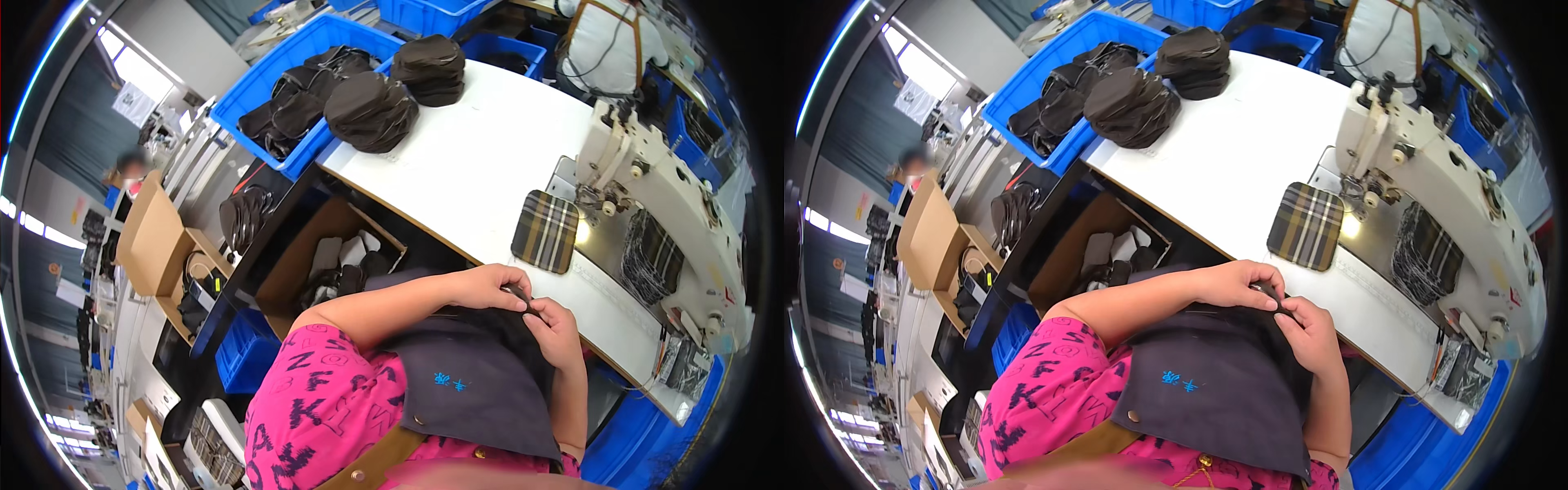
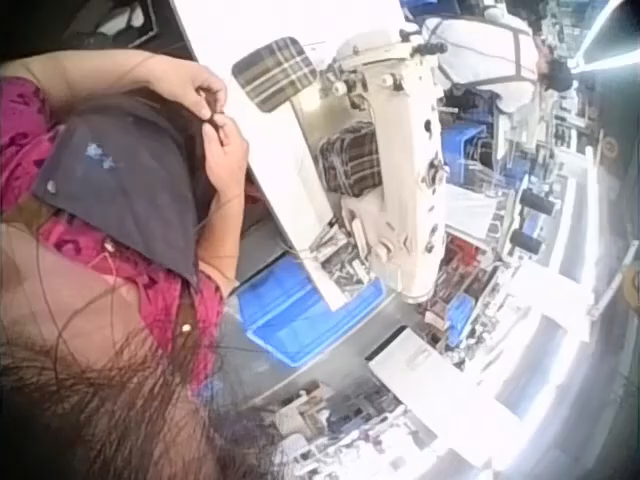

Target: Sewing together pieces of dark fabric or leather using a semi-industrial sewing machine.

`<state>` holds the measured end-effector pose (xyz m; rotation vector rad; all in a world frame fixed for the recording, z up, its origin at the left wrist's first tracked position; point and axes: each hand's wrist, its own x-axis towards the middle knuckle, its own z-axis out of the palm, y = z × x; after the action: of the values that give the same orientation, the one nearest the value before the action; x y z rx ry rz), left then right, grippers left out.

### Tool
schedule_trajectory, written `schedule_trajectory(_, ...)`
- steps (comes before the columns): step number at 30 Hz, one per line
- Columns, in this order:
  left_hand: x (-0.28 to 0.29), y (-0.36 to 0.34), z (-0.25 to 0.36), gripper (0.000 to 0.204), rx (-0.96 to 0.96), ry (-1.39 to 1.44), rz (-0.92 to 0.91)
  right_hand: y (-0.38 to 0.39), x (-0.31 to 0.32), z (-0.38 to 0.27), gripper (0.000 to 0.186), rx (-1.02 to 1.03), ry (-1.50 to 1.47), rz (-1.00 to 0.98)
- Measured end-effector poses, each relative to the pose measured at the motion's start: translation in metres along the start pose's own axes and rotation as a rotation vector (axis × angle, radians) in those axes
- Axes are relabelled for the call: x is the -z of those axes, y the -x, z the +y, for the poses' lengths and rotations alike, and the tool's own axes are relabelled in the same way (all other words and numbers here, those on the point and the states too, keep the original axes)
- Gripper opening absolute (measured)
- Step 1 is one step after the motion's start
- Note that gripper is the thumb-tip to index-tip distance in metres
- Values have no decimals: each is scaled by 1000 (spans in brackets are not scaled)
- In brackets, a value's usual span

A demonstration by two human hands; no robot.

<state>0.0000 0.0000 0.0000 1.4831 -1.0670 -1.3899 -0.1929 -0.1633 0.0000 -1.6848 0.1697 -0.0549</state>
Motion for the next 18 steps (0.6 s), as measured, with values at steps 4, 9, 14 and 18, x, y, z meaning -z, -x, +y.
schedule_trajectory(4, -9, 2, 5, 32, -51, -72, 105, 3, -9, 8, 13, -6, 18, 151)
schedule_trajectory(9, -18, -1, 8, 27, -215, -257, 378, 7, -27, -6, 21, 14, 140, 428)
schedule_trajectory(14, 32, 7, 29, 18, -155, -214, 445, -2, -14, -27, 37, 126, 155, 224)
schedule_trajectory(18, 89, 12, 41, 17, -110, -161, 464, -37, 36, -15, 35, 313, 568, 235)
